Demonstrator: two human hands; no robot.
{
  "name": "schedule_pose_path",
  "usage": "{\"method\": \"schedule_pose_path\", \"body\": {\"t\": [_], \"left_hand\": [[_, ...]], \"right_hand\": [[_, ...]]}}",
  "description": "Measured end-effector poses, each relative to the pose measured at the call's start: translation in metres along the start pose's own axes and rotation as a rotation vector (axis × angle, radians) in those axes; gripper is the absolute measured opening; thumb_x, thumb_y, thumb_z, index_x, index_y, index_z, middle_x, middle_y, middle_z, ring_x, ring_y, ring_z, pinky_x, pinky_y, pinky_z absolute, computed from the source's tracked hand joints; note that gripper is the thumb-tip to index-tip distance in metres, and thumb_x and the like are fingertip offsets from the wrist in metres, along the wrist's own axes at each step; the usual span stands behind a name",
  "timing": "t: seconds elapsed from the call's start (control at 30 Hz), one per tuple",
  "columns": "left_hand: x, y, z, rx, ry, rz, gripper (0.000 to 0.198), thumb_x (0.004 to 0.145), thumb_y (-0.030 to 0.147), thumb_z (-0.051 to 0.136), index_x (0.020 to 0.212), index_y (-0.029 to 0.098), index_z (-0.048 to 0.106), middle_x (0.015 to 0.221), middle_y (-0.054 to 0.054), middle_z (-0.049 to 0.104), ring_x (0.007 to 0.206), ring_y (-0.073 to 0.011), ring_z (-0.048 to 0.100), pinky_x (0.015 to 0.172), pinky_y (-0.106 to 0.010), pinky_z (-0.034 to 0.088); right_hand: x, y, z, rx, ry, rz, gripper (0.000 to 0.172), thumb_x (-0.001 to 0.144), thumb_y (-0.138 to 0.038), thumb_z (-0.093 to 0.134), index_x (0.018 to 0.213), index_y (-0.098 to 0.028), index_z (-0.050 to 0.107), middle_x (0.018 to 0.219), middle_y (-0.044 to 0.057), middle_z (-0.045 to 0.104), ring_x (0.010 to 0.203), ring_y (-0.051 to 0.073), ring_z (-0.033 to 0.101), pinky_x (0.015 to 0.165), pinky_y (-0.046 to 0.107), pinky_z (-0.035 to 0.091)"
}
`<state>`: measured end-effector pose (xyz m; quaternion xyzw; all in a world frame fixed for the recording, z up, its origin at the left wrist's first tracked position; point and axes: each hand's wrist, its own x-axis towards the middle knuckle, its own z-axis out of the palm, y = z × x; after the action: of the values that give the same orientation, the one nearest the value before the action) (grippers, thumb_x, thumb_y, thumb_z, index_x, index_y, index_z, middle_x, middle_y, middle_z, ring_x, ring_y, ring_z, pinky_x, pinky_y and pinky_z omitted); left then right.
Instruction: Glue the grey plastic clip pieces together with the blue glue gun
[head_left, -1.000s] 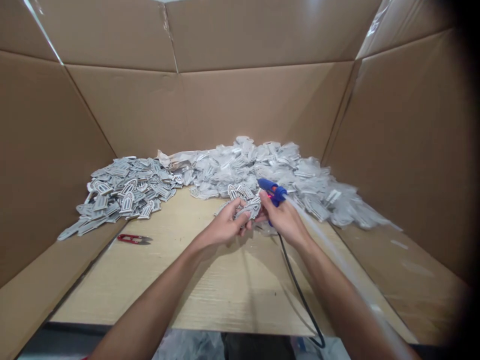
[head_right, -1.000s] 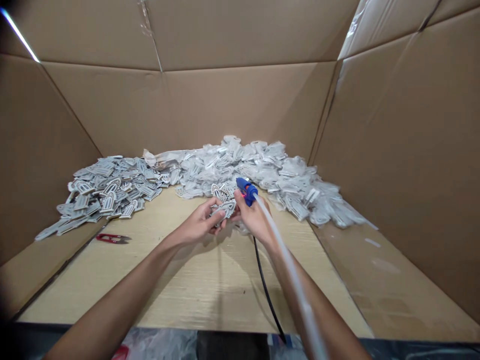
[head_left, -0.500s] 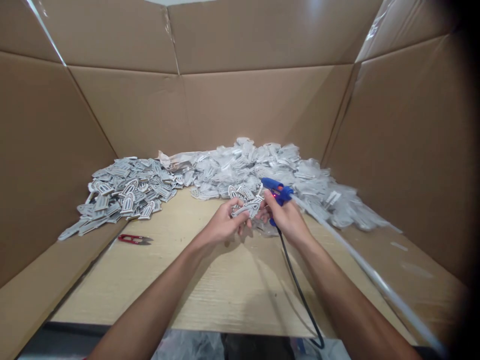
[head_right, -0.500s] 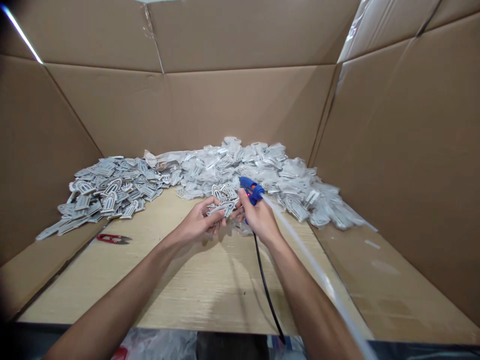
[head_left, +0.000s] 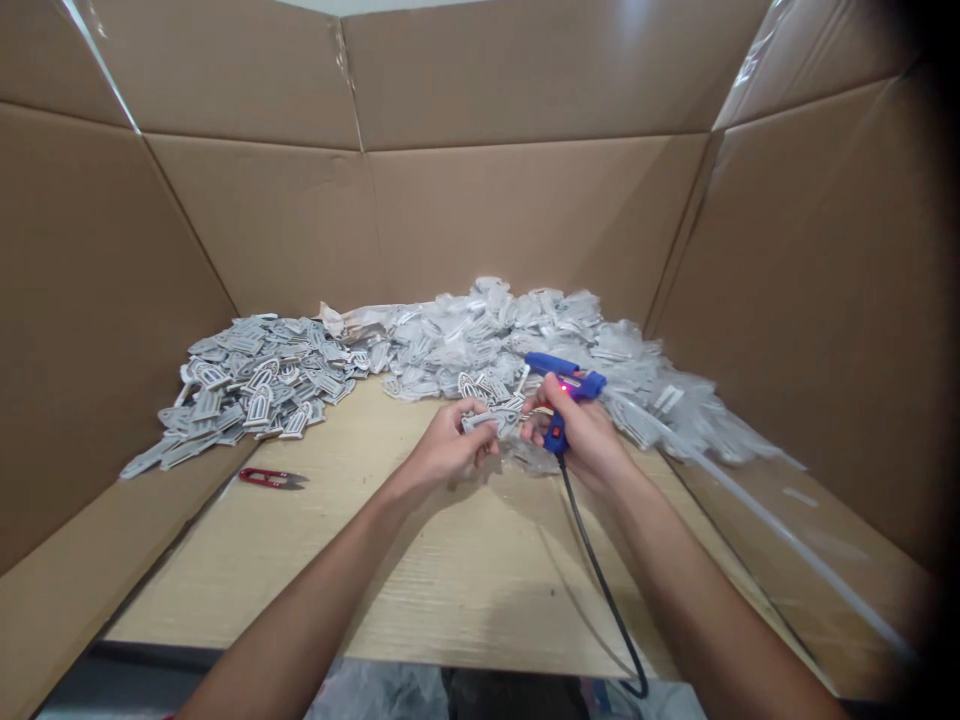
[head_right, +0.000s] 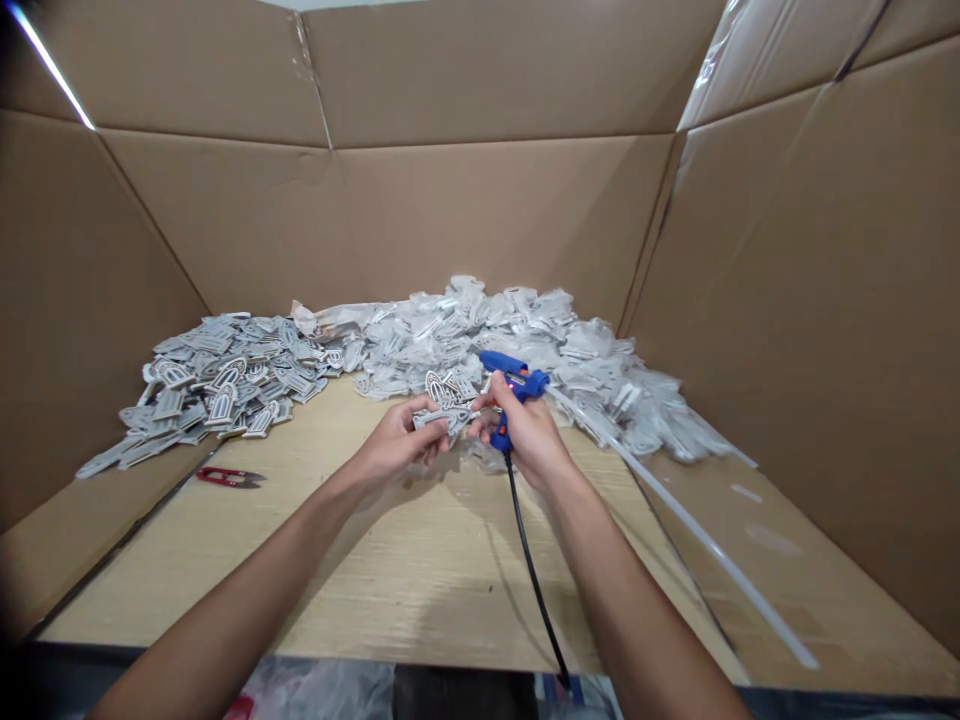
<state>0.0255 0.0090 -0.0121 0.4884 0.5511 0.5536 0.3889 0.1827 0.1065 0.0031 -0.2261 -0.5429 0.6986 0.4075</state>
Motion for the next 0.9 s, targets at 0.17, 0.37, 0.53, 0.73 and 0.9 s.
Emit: {"method": "schedule_pose_path", "body": {"t": [0.17,0.37,0.53,0.73,0.9], "left_hand": [[0.002,0.006,-0.001,-0.136,0.138,0.009,0.033,0.074,0.043,0.078,0.083,0.016,0.060,0.059,0.002,0.061,0.046,-0.0073,0.048,0.045,-0.020,0.032],[0.007,0.002,-0.006,-0.222,0.228,0.034,0.038,0.070,0.045,0.082,0.081,0.014,0.062,0.062,0.005,0.052,0.050,-0.0052,0.041,0.046,-0.019,0.028],[0.008,0.001,-0.006,-0.266,0.218,0.043,0.031,0.078,0.042,0.073,0.088,0.018,0.056,0.074,0.001,0.060,0.056,-0.0097,0.057,0.045,-0.020,0.033],[0.007,0.000,-0.008,-0.117,0.181,0.095,0.023,0.088,0.039,0.064,0.095,0.020,0.052,0.069,0.003,0.059,0.047,-0.0089,0.054,0.043,-0.020,0.036],[0.007,0.002,-0.009,-0.107,0.224,0.075,0.020,0.087,0.036,0.063,0.093,0.020,0.052,0.066,0.005,0.054,0.047,-0.0073,0.050,0.044,-0.019,0.038]], "right_hand": [[0.004,0.009,-0.006,-0.430,0.120,-0.064,0.048,0.080,-0.066,0.072,0.093,-0.020,0.067,0.085,0.008,0.075,0.074,0.024,0.075,0.056,0.029,0.058],[0.007,0.007,-0.012,-0.549,0.142,-0.197,0.061,0.079,-0.076,0.066,0.096,-0.018,0.069,0.090,0.010,0.076,0.073,0.023,0.074,0.061,0.030,0.056],[-0.003,0.000,-0.002,-0.425,-0.091,-0.210,0.064,0.076,-0.081,0.065,0.087,-0.018,0.066,0.078,0.008,0.075,0.053,0.015,0.066,0.044,0.024,0.042],[-0.012,-0.005,-0.001,-0.596,-0.181,-0.159,0.072,0.082,-0.086,0.049,0.073,-0.018,0.070,0.052,0.004,0.065,0.042,0.013,0.055,0.042,0.025,0.040],[-0.013,-0.003,-0.003,-0.639,-0.234,-0.155,0.063,0.086,-0.079,0.053,0.072,-0.020,0.070,0.059,0.003,0.069,0.045,0.013,0.059,0.044,0.024,0.042]]}}
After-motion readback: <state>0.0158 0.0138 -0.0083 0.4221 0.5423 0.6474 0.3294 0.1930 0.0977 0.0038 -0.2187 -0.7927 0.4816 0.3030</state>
